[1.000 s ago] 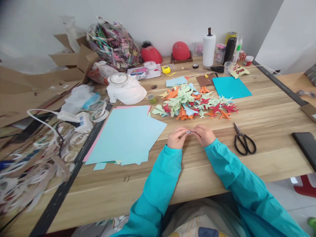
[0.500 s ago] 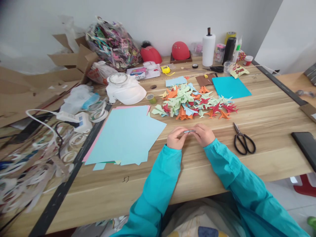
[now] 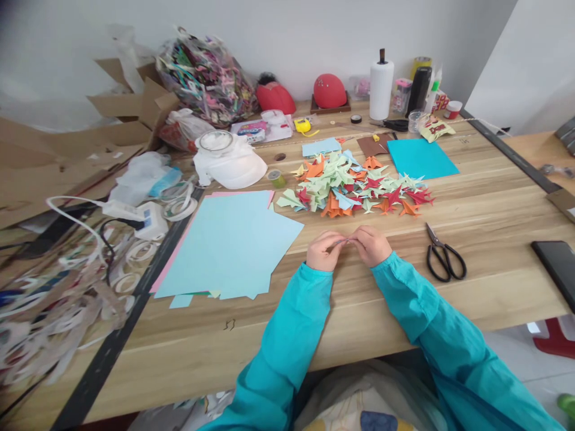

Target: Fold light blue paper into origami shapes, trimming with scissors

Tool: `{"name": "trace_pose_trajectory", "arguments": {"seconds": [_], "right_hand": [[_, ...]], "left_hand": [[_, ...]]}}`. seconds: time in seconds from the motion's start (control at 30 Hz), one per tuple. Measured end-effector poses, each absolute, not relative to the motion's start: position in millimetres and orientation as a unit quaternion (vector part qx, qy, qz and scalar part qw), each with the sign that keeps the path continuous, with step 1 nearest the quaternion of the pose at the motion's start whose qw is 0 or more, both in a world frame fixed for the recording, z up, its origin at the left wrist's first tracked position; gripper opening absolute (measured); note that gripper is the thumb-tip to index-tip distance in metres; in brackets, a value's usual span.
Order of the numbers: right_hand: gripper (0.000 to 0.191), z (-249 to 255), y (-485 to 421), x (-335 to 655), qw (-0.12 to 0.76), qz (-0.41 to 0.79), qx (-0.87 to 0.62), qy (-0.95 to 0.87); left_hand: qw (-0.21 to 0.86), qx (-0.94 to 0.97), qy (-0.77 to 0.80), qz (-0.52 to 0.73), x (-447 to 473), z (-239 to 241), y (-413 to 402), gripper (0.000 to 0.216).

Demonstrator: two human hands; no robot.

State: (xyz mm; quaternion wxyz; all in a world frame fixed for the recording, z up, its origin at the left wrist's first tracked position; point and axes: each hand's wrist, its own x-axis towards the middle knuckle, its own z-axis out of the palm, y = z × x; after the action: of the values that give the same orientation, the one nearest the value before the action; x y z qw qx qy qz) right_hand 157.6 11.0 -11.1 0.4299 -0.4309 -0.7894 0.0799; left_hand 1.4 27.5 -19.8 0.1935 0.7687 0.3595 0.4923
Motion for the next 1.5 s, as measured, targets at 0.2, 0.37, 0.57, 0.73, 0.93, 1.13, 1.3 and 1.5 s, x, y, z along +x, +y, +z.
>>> {"name": "trace_pose_trajectory", "arguments": {"seconds": [0.2, 0.37, 0.57, 0.73, 0.93, 1.13, 1.3, 1.5], "right_hand": [[0.009, -14.2, 13.7, 159.2, 0.457, 0.12, -0.434, -0.767], [0.01, -14.4, 14.8, 160.6, 0.453, 0.127, -0.426, -0.773], [0.014, -11.6, 13.2, 161.6, 0.441, 0.095, -0.42, -0.787], [0.016, -10.1, 12.7, 161.6, 0.431, 0.072, -0.416, -0.797], [0.01, -12.9, 13.8, 161.2, 0.458, 0.083, -0.437, -0.77], [0.012, -12.4, 14.5, 162.2, 0.453, 0.091, -0.427, -0.777], [0.013, -13.3, 14.8, 162.3, 0.445, 0.088, -0.426, -0.783], [0.011, -11.2, 12.9, 161.0, 0.452, 0.125, -0.45, -0.76]], "left_hand": [[0.208, 0.749, 0.365, 0.512, 0.6, -17.1, 27.1, 0.009], [0.212, 0.745, 0.363, 0.518, -0.7, -13.4, 26.0, 0.009], [0.213, 0.755, 0.353, 0.51, 1.9, -15.3, 25.4, 0.011], [0.196, 0.764, 0.35, 0.506, 2.6, -17.6, 26.9, 0.008], [0.205, 0.755, 0.363, 0.506, 0.2, -16.1, 27.8, 0.01], [0.215, 0.756, 0.353, 0.508, -0.1, -18.0, 28.1, 0.01], [0.204, 0.764, 0.357, 0.497, 0.4, -20.7, 29.5, 0.009], [0.172, 0.79, 0.35, 0.474, -1.8, -20.3, 32.2, 0.011]]}}
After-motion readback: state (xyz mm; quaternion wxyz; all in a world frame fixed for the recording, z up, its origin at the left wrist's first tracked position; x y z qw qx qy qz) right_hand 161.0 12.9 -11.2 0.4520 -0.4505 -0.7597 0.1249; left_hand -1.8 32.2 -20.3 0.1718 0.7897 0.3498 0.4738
